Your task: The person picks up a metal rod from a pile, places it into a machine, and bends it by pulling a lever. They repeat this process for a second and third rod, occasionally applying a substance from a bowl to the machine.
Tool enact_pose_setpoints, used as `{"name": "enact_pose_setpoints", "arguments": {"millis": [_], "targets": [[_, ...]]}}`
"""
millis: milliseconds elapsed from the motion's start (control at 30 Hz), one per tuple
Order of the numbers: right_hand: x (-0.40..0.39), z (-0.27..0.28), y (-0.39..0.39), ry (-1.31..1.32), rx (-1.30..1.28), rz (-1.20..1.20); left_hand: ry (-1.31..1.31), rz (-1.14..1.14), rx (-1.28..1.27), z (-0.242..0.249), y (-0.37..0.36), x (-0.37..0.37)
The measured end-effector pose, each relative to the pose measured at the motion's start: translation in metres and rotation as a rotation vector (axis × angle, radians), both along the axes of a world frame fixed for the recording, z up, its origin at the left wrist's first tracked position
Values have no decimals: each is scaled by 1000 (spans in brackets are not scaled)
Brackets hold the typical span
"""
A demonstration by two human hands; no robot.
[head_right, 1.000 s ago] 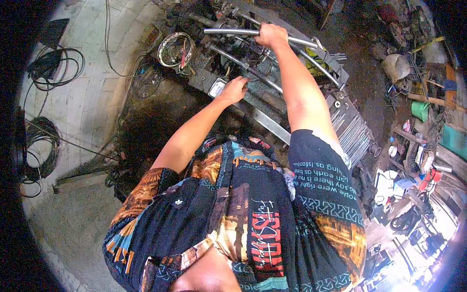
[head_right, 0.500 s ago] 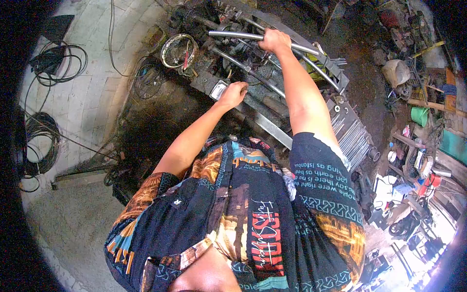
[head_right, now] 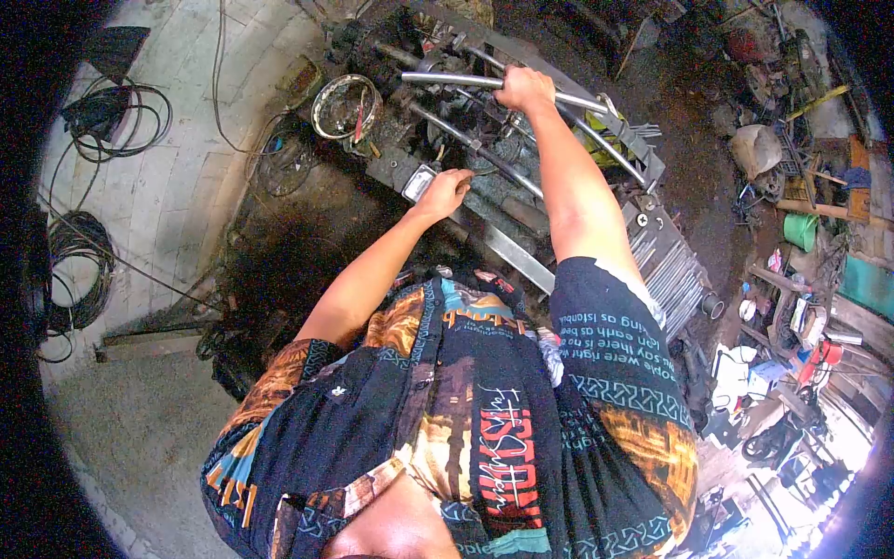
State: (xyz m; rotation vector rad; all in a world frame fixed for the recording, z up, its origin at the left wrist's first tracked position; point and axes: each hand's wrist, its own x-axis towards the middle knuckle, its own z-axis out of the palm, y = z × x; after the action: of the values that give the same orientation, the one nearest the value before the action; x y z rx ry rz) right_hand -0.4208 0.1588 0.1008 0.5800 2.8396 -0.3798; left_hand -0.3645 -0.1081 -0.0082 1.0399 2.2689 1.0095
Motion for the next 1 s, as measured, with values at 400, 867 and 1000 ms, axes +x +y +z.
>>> {"name": "enact_pose_setpoints", "arguments": {"millis": [400,867,1000], "targets": [[9,-1,-1,25,-25,-21,-16,-14,-69,2,-2,-2],[2,2,-1,-2,-22,-1,16,-77,-151,7,-6,-3],[3,4,0,26,-29,6,15,-75,-178,7,-5,-5]]}}
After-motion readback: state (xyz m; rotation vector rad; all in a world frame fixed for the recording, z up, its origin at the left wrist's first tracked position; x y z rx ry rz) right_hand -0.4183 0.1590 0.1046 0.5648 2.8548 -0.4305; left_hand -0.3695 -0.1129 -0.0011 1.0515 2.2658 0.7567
